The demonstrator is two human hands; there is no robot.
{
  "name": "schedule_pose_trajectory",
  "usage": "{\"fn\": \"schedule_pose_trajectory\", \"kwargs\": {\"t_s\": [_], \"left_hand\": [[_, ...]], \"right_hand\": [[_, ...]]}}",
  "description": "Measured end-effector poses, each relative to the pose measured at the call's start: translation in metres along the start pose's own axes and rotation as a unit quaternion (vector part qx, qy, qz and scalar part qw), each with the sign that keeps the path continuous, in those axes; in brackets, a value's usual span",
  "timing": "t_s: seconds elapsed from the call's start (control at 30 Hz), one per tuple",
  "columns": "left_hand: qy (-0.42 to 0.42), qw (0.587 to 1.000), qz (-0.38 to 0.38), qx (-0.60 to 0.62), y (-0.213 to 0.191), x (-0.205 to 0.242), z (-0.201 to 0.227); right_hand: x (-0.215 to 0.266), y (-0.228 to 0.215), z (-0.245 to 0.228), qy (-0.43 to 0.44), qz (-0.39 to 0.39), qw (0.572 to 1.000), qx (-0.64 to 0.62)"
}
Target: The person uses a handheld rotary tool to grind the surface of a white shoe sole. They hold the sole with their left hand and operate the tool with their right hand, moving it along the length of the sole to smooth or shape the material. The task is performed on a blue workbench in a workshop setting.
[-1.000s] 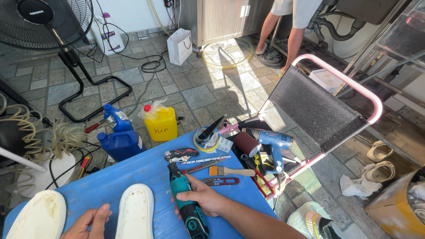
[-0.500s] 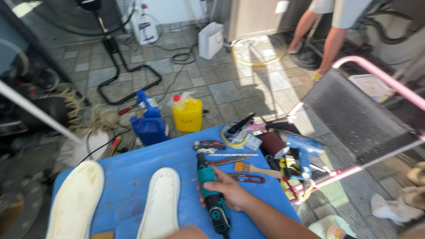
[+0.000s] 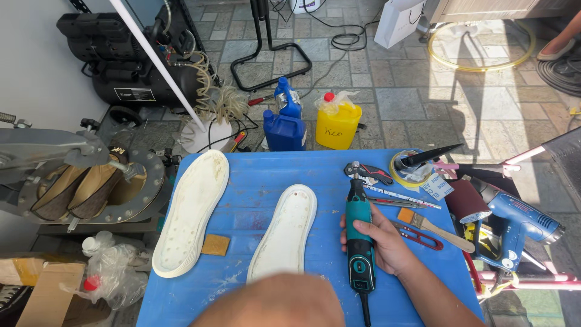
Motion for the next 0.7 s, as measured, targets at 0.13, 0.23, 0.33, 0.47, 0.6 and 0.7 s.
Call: {"fn": "schedule_pose_trajectory", "kwargs": {"t_s": [0.13, 0.23, 0.33, 0.47, 0.6, 0.7], "left_hand": [[-0.100, 0.953, 0.262, -0.116, -0.086, 0.024, -0.082], [-0.171, 0.848, 0.482, -0.139, -0.130, 0.054, -0.154], [-0.290, 0.796, 0.511, -0.148, -0.137, 0.087, -0.191], [-0.231, 0.813, 0.491, -0.211, -0.136, 0.081, -0.188], [-0.171, 0.853, 0.423, -0.252, -0.121, 0.066, -0.174], [-0.155, 0.868, 0.374, -0.287, -0.114, 0.061, -0.166]], "right_hand": [[0.004, 0.000, -0.002, -0.002, 0.008, 1.000, 0.001], [0.001, 0.001, -0.002, 0.002, 0.012, 1.000, 0.007], [0.001, -0.001, 0.000, 0.003, 0.008, 1.000, 0.008], [0.003, 0.000, 0.001, -0.013, 0.004, 1.000, 0.004], [0.002, -0.004, 0.002, -0.014, 0.000, 1.000, -0.015], [0.002, -0.006, 0.007, -0.005, 0.003, 1.000, -0.018]]}}
Point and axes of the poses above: each hand's wrist, its own x-axis away from the middle knuckle, its own y-axis out of the palm, z = x × y, the point moved 5 cm from there along -x, towards the middle knuckle, and after that the axes turned 7 degrees about x, right-handed, at the moved point
